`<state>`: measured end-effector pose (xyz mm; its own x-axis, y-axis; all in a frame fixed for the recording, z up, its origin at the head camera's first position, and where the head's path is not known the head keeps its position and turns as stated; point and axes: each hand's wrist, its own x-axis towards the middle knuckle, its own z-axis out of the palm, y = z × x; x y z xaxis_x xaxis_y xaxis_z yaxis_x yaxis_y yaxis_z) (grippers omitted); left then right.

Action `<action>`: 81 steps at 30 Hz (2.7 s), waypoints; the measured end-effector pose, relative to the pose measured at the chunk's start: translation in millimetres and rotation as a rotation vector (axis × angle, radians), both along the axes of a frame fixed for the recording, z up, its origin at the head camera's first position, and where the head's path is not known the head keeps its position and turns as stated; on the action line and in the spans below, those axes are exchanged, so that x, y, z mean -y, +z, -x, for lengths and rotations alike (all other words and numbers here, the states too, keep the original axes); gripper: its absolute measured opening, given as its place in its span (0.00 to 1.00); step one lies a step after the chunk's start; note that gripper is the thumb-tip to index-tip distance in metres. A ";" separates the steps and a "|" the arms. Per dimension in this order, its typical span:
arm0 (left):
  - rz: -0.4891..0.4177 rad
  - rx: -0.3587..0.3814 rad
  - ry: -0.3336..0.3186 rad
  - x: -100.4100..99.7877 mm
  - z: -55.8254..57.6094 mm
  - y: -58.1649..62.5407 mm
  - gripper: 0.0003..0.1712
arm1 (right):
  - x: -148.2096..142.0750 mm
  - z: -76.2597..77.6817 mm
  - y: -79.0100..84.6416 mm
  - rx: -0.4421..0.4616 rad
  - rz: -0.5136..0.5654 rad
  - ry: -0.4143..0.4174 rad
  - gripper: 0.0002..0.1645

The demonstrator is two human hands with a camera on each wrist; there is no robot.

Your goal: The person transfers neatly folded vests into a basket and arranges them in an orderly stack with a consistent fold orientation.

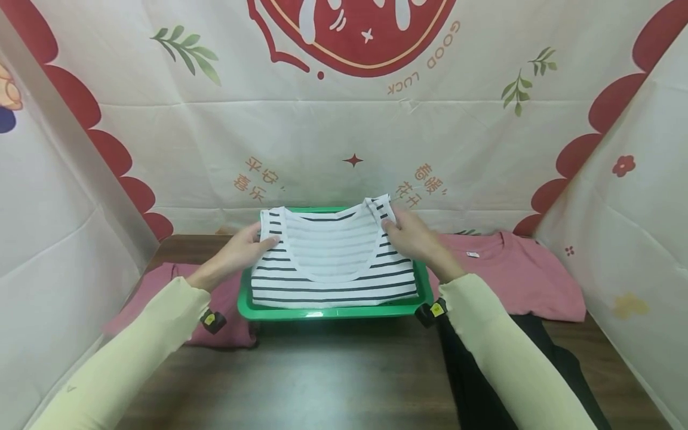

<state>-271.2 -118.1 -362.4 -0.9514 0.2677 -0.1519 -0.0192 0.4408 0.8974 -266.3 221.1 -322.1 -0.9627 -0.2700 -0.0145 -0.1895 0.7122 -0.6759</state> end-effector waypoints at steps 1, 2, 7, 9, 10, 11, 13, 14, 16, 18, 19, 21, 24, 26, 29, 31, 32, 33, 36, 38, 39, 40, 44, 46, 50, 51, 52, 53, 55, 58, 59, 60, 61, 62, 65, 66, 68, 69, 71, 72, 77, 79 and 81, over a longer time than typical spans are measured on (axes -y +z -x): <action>-0.009 0.008 -0.006 -0.1 -0.3 -1.0 0.30 | -0.1 0.1 -1.6 -0.001 -0.008 0.005 0.32; -0.014 0.014 -0.008 0.1 -0.7 -1.9 0.29 | -0.5 0.2 -3.1 0.006 -0.015 0.001 0.31; -0.040 0.037 -0.020 1.6 -1.6 -4.8 0.29 | -4.2 -0.1 -10.5 0.048 -0.048 -0.019 0.31; -0.039 0.039 -0.022 1.7 -1.3 -5.5 0.29 | -5.9 0.0 -13.2 0.064 -0.051 -0.020 0.31; -0.040 0.040 -0.023 1.6 -1.2 -5.8 0.29 | -6.4 0.1 -14.6 0.068 -0.054 -0.020 0.32; -0.038 0.039 -0.024 1.5 -1.1 -6.2 0.29 | -6.8 0.5 -16.0 0.075 -0.051 -0.018 0.32; -0.032 0.038 -0.021 1.5 -0.5 -7.9 0.29 | -7.6 2.0 -19.4 0.082 -0.053 -0.021 0.33; -0.028 0.038 -0.020 1.5 -0.3 -8.8 0.29 | -7.9 3.1 -21.5 0.086 -0.058 -0.024 0.32; -0.020 0.034 -0.019 1.8 0.0 -10.5 0.29 | -8.4 5.3 -25.2 0.095 -0.074 -0.040 0.31; -0.013 0.031 -0.019 2.2 0.2 -11.8 0.29 | -9.3 7.4 -28.6 0.098 -0.092 -0.053 0.29; -0.014 0.032 -0.020 2.2 0.4 -12.2 0.29 | -9.7 8.1 -30.1 0.096 -0.111 -0.063 0.28; -0.017 0.028 -0.023 2.4 0.6 -12.7 0.29 | -10.4 9.3 -32.8 0.091 -0.143 -0.074 0.24; -0.020 0.024 -0.013 1.7 1.8 -14.1 0.28 | -11.7 10.6 -36.3 0.086 -0.181 -0.077 0.21; -0.010 0.017 -0.005 0.9 2.9 -16.0 0.28 | -12.0 11.1 -38.4 0.094 -0.190 -0.079 0.22; 0.009 0.008 0.015 -0.4 4.5 -18.8 0.28 | -12.1 11.5 -40.1 0.102 -0.182 -0.075 0.25; 0.024 0.001 0.022 -0.6 5.7 -20.4 0.28 | -11.8 12.1 -40.8 0.107 -0.179 -0.077 0.25; 0.031 -0.002 0.024 -0.5 6.3 -21.3 0.28 | -11.7 12.5 -41.2 0.111 -0.178 -0.079 0.25; 0.033 -0.002 0.031 -0.5 6.9 -21.9 0.27 | -11.7 13.0 -41.6 0.112 -0.178 -0.079 0.24; 0.045 -0.015 0.034 0.1 8.5 -23.9 0.27 | -12.9 15.0 -43.2 0.116 -0.174 -0.075 0.24; 0.049 -0.025 0.031 0.2 9.4 -25.2 0.27 | -13.7 16.1 -44.1 0.119 -0.169 -0.069 0.25; 0.049 -0.030 0.030 0.1 9.8 -25.9 0.27 | -14.1 16.6 -44.6 0.119 -0.166 -0.065 0.26; 0.049 -0.035 0.028 0.2 10.4 -26.2 0.27 | -14.4 17.2 -44.6 0.120 -0.164 -0.062 0.27; 0.043 -0.047 0.020 -0.1 13.1 -27.5 0.27 | -14.9 19.3 -44.6 0.124 -0.162 -0.050 0.28; 0.039 -0.047 0.015 -0.4 14.8 -28.0 0.27 | -14.8 20.3 -44.4 0.119 -0.171 -0.050 0.27; 0.046 -0.058 0.006 -0.9 17.7 -27.8 0.27 | -14.3 21.9 -43.7 0.115 -0.179 -0.047 0.26; 0.048 -0.060 0.000 -1.0 18.3 -27.6 0.27 | -14.1 22.3 -43.5 0.117 -0.180 -0.048 0.26; 0.052 -0.065 -0.005 -1.3 18.8 -27.7 0.26 | -14.2 22.7 -43.6 0.118 -0.182 -0.049 0.26; 0.056 -0.070 -0.012 -1.6 19.2 -27.6 0.26 | -14.3 23.2 -43.7 0.119 -0.184 -0.051 0.26; 0.066 -0.084 -0.025 -2.4 19.9 -27.6 0.25 | -14.2 24.0 -43.7 0.114 -0.198 -0.057 0.26; 0.088 -0.120 -0.043 -3.9 20.3 -27.7 0.24 | -13.8 25.0 -43.4 0.103 -0.221 -0.062 0.27; 0.102 -0.138 -0.047 -4.6 20.4 -28.0 0.23 | -13.6 25.2 -43.5 0.103 -0.230 -0.062 0.26; 0.120 -0.156 -0.047 -5.3 20.7 -29.1 0.23 | -13.5 25.4 -43.8 0.103 -0.240 -0.061 0.27; 0.144 -0.176 -0.047 -5.9 20.7 -30.0 0.22 | -13.5 25.6 -44.1 0.108 -0.247 -0.060 0.27; 0.168 -0.195 -0.046 -6.5 20.6 -31.0 0.22 | -13.5 25.8 -44.5 0.113 -0.253 -0.056 0.27; 0.241 -0.251 -0.042 -7.9 20.4 -34.2 0.20 | -14.4 26.6 -46.0 0.120 -0.268 -0.043 0.27; 0.257 -0.260 -0.036 -8.1 20.3 -35.1 0.20 | -15.0 27.0 -46.5 0.117 -0.270 -0.037 0.27; 0.279 -0.273 -0.031 -8.9 19.9 -35.6 0.19 | -16.5 27.6 -47.1 0.111 -0.267 -0.024 0.27; 0.286 -0.276 -0.028 -9.1 19.8 -35.8 0.19 | -17.4 28.0 -47.5 0.106 -0.267 -0.017 0.27; 0.298 -0.276 -0.021 -9.5 19.5 -35.8 0.19 | -18.9 28.5 -48.0 0.097 -0.268 -0.001 0.27; 0.303 -0.278 -0.022 -9.6 19.4 -35.8 0.19 | -19.4 28.6 -48.1 0.095 -0.268 0.006 0.28; 0.320 -0.278 -0.026 -10.7 19.5 -35.6 0.20 | -20.6 28.6 -47.6 0.097 -0.285 0.025 0.33; 0.329 -0.281 -0.024 -11.5 19.3 -35.3 0.20 | -20.6 28.6 -47.6 0.112 -0.292 0.024 0.35; 0.339 -0.287 -0.026 -12.1 18.6 -34.9 0.19 | -20.7 28.5 -47.9 0.129 -0.299 0.025 0.37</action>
